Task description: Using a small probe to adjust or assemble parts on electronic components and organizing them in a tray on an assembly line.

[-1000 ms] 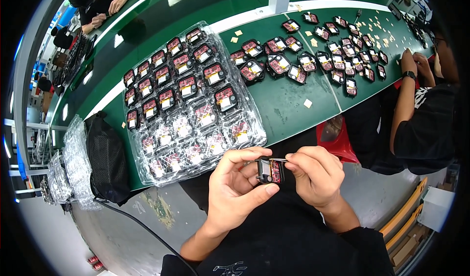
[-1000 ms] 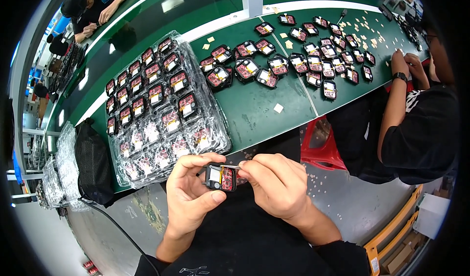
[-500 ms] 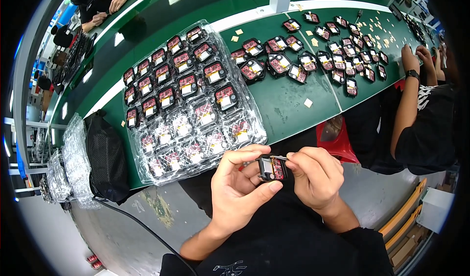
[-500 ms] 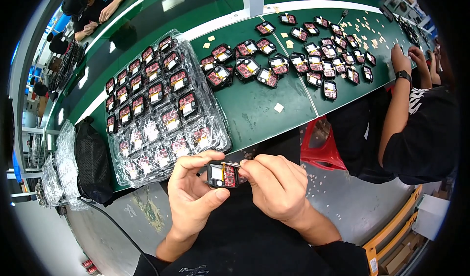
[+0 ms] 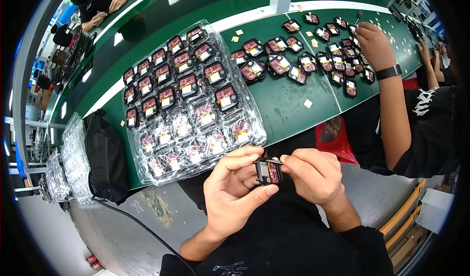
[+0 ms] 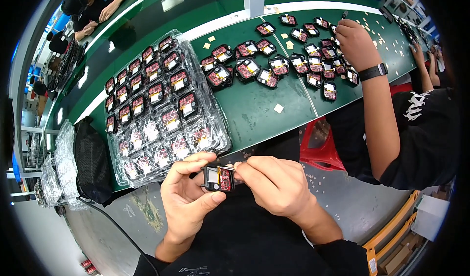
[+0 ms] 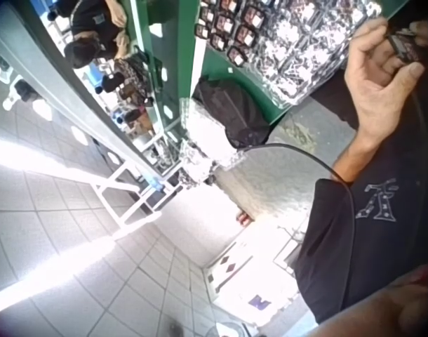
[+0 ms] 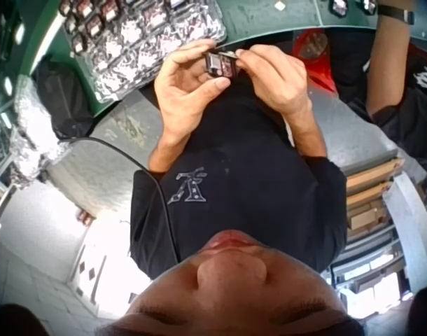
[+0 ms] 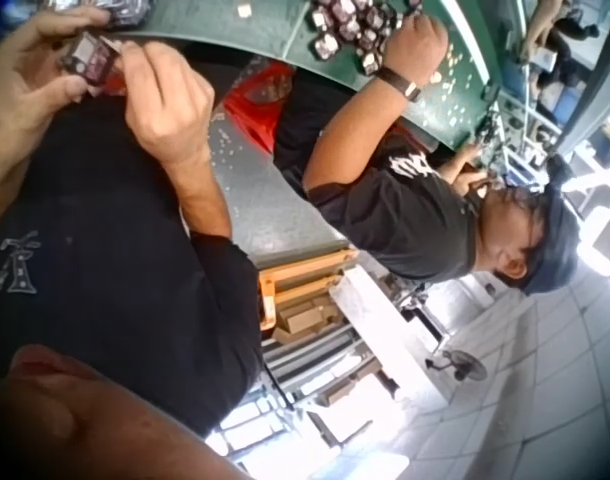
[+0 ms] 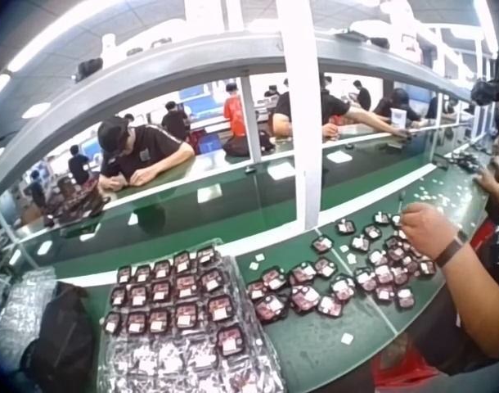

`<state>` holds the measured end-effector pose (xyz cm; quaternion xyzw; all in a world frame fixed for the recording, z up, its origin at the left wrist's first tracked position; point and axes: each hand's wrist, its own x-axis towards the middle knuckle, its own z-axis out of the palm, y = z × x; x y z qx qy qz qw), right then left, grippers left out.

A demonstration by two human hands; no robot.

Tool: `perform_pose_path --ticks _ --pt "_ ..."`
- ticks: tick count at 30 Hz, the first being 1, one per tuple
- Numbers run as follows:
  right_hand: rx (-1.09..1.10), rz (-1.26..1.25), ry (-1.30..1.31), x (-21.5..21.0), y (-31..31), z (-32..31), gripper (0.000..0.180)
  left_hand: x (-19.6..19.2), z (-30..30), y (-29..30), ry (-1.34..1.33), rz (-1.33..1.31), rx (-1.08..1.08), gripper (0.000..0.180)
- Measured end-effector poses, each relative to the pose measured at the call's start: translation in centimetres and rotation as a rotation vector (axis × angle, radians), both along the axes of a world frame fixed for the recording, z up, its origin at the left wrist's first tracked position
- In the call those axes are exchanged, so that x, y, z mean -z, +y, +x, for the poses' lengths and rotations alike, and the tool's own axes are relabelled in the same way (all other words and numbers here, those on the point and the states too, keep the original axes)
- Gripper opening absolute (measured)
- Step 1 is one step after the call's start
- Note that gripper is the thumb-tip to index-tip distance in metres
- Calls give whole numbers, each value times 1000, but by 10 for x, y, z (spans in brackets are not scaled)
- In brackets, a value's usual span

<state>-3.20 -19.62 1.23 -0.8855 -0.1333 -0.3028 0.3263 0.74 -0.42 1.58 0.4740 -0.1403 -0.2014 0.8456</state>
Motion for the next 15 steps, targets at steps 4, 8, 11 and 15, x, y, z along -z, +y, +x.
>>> perform_pose_path --ticks 4,8,11,15 --pt "-45 208 100 -3 -9 4 16 -2 1 2 -42 -16 6 57" --pt "155 242 239 33 -19 31 21 -7 4 20 -119 -21 -66 60" --pt "515 7 353 36 -25 46 29 -9 14 24 -160 5 -59 61" --pt "650 -107 487 35 -33 62 38 -12 28 31 -346 160 -200 61"
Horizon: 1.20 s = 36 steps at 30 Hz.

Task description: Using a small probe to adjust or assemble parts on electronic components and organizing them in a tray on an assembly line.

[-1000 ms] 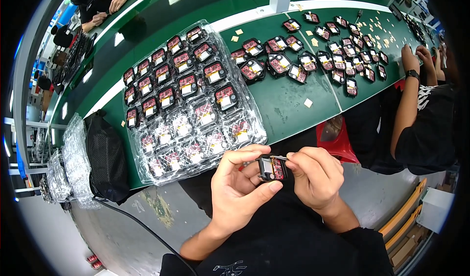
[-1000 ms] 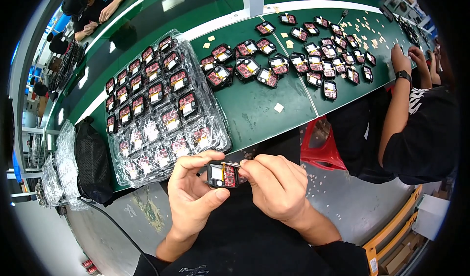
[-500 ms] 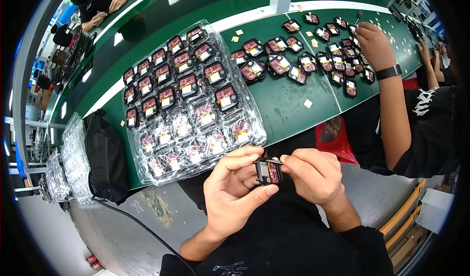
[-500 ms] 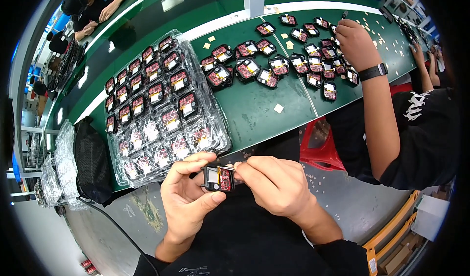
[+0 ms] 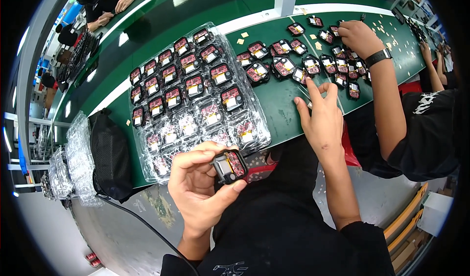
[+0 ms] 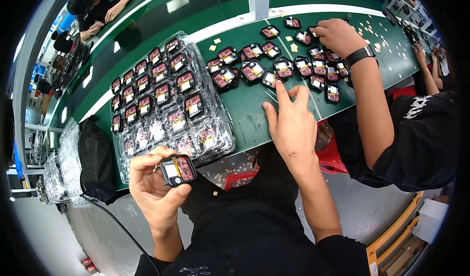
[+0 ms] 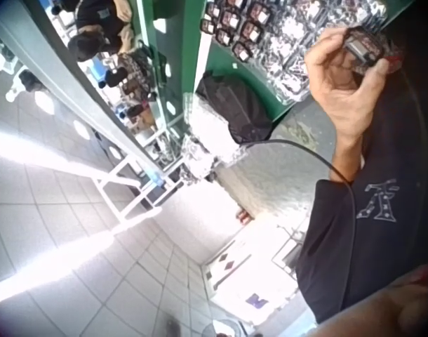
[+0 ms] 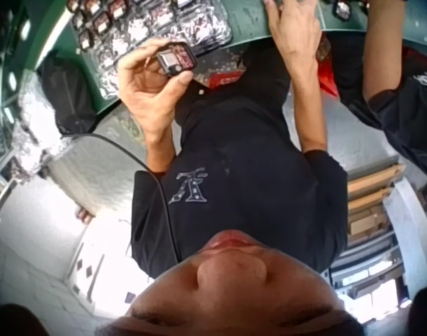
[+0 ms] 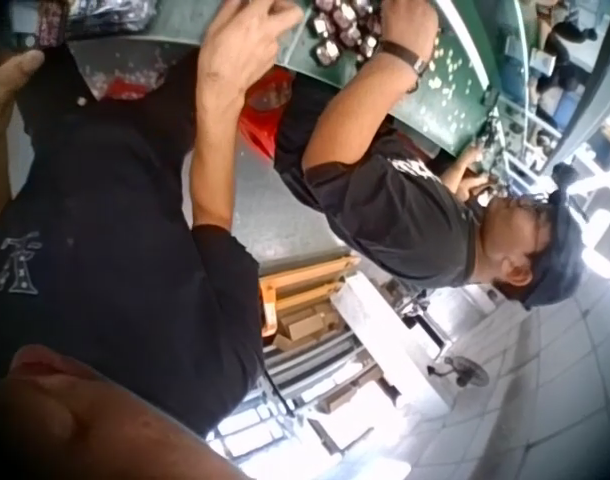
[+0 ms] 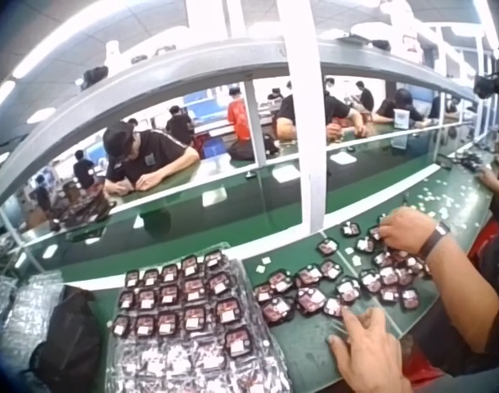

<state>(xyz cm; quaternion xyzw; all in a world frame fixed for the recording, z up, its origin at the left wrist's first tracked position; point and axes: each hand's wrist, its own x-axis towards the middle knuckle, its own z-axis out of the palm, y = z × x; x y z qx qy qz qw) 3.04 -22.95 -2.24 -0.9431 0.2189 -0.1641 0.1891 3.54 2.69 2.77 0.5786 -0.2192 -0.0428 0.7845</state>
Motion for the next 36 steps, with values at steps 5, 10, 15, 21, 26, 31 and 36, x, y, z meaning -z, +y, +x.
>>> perform_pose_path --ticks 5,10,15,21,26,31,36 --pt "-74 -4 -88 7 -4 -5 36 -1 19 6 -23 93 -106 62" --pt "-94 46 -101 8 -1 -19 25 -1 43 -2 -229 616 -373 41" --pt "-124 69 -111 9 1 -28 21 -2 57 -18 -431 999 -537 27" --pt "-143 160 -147 11 0 -31 21 4 49 -19 -526 1173 -510 31" --pt "-150 154 -170 12 0 -31 22 10 50 -9 -545 1131 -445 26" --pt "-147 168 -163 11 1 -32 22 0 46 -11 -512 1149 -478 24" --pt "-173 161 -174 10 7 -36 24 0 45 -14 -538 1208 -541 28"
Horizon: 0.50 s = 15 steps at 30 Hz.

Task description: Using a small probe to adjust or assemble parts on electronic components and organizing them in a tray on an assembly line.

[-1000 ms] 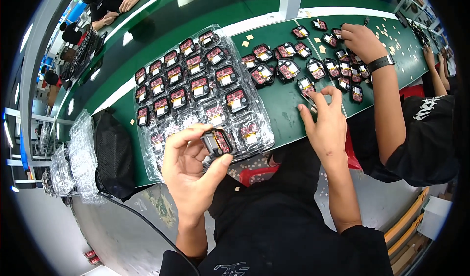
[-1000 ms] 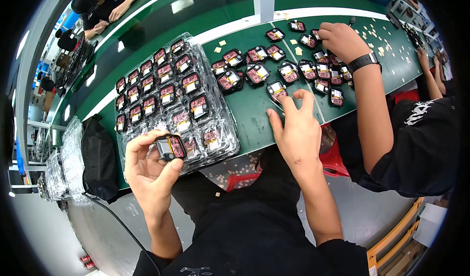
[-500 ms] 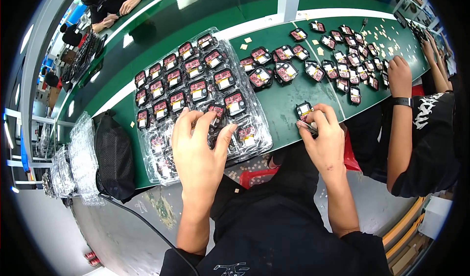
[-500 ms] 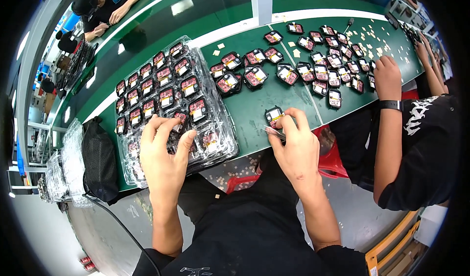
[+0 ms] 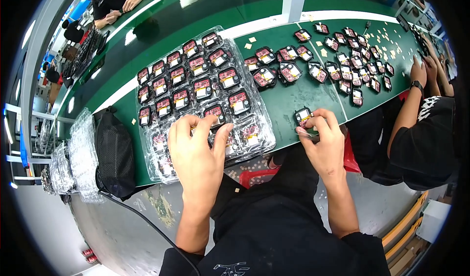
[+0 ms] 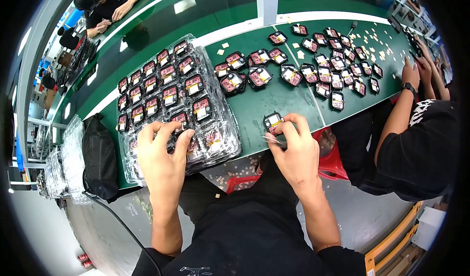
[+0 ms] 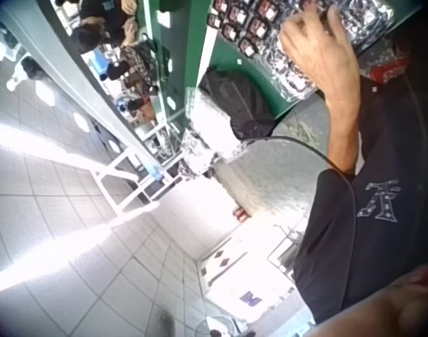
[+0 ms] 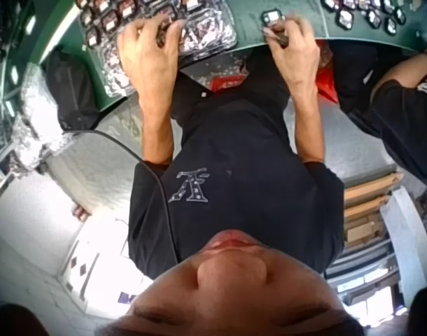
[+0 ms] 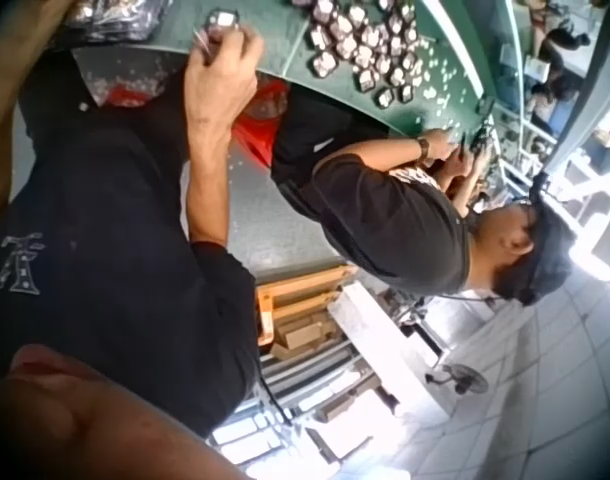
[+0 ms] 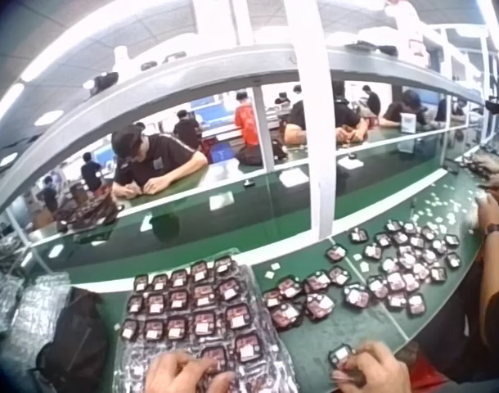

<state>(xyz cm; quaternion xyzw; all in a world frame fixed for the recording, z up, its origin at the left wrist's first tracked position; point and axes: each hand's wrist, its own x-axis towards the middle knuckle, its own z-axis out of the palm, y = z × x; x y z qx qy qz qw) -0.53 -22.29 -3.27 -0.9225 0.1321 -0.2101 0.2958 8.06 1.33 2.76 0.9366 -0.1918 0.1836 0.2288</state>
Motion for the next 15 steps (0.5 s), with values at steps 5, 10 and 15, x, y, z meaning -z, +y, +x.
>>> perform_pose_path --ticks 5,10,15 --pt "-104 103 -155 -11 8 -7 30 -6 -5 -6 -100 17 13 34" --pt "-360 255 -340 -38 18 -17 40 -11 -27 1 177 -527 411 41" --pt "-662 519 -323 -54 25 -19 45 -13 -58 -12 1065 -1395 614 58"
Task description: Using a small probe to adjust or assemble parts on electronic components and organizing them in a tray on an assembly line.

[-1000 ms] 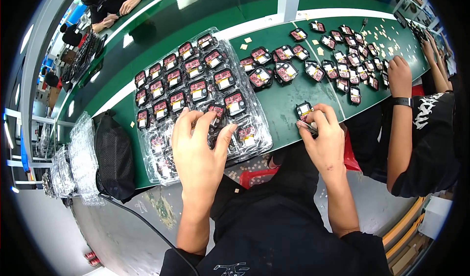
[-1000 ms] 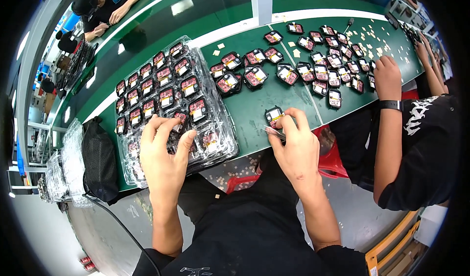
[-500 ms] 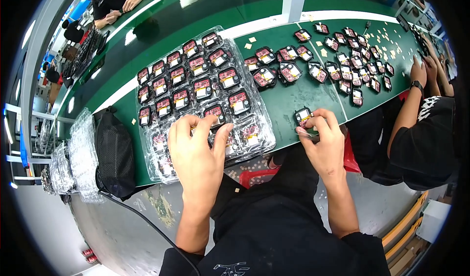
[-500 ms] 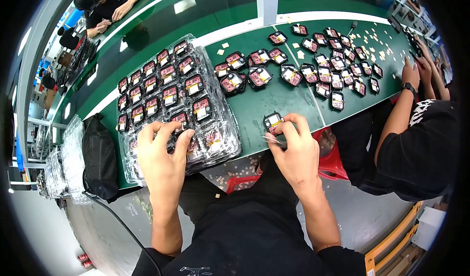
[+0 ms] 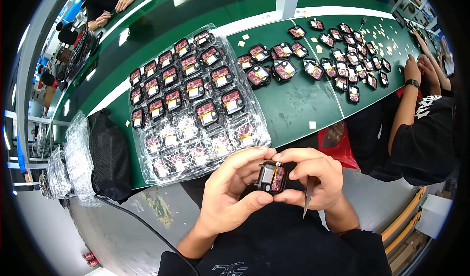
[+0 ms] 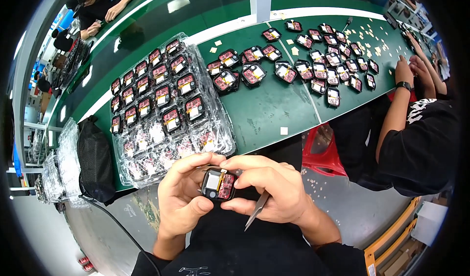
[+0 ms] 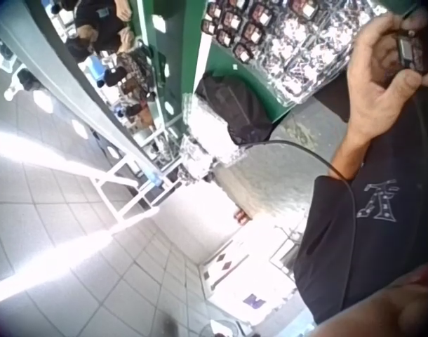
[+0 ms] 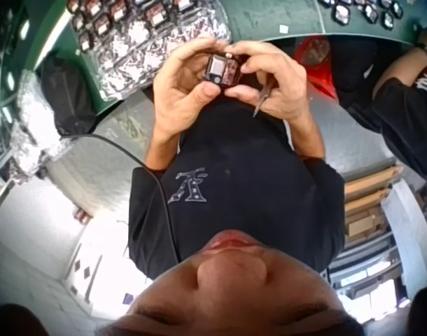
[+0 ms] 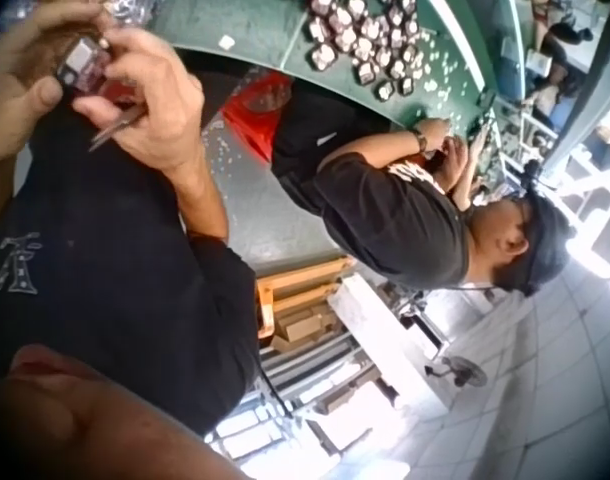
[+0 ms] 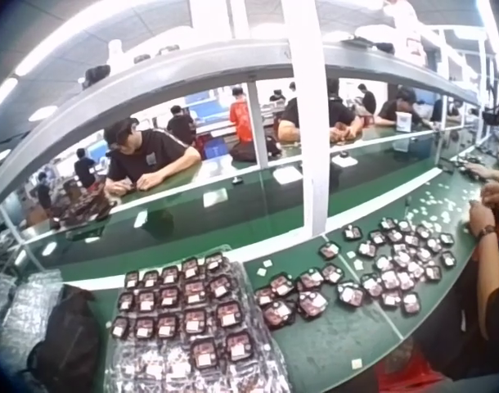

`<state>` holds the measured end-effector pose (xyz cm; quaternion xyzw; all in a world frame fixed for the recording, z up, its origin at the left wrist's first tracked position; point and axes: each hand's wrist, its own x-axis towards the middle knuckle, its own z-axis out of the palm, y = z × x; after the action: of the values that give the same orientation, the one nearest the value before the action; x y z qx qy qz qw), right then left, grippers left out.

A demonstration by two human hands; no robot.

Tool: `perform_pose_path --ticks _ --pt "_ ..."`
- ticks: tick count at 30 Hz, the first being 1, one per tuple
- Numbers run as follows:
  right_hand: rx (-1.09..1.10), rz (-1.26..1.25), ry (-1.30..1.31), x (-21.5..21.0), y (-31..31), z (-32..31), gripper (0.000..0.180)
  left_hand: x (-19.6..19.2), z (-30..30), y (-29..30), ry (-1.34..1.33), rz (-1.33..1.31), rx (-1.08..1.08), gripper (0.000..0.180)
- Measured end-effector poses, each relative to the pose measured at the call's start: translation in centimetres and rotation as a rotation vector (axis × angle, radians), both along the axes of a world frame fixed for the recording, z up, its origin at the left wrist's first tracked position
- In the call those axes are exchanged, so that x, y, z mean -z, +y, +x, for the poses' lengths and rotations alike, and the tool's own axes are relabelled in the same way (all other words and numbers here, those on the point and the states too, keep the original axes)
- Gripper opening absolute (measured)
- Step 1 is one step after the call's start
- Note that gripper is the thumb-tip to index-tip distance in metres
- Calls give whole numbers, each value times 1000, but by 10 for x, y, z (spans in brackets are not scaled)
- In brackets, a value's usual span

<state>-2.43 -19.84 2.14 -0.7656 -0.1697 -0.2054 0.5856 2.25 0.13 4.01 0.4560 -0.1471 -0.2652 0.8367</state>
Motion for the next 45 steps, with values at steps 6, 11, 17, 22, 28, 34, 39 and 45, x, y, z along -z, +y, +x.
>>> perform_pose_path --ticks 6,11,17,22,28,34,39,45 --pt "-28 106 205 0 4 -11 50 25 1 2 -124 -54 23 67" --pt "84 -22 336 -14 8 -14 65 31 -7 3 -92 -41 -111 69" --pt "278 -499 115 -8 10 -13 44 25 -10 1 25 -47 -182 70" --pt "352 -509 -256 8 10 -2 34 28 -9 2 20 -16 -207 69" --pt "370 -597 -343 7 7 -2 31 25 -9 3 25 -14 -185 67" --pt "365 -575 -342 10 8 -2 30 24 -9 2 -6 5 -157 66" --pt "343 -460 -237 5 10 -1 28 23 -8 3 -9 18 -143 65" --pt "285 -284 -70 0 10 0 24 22 -7 4 -32 32 -145 65"
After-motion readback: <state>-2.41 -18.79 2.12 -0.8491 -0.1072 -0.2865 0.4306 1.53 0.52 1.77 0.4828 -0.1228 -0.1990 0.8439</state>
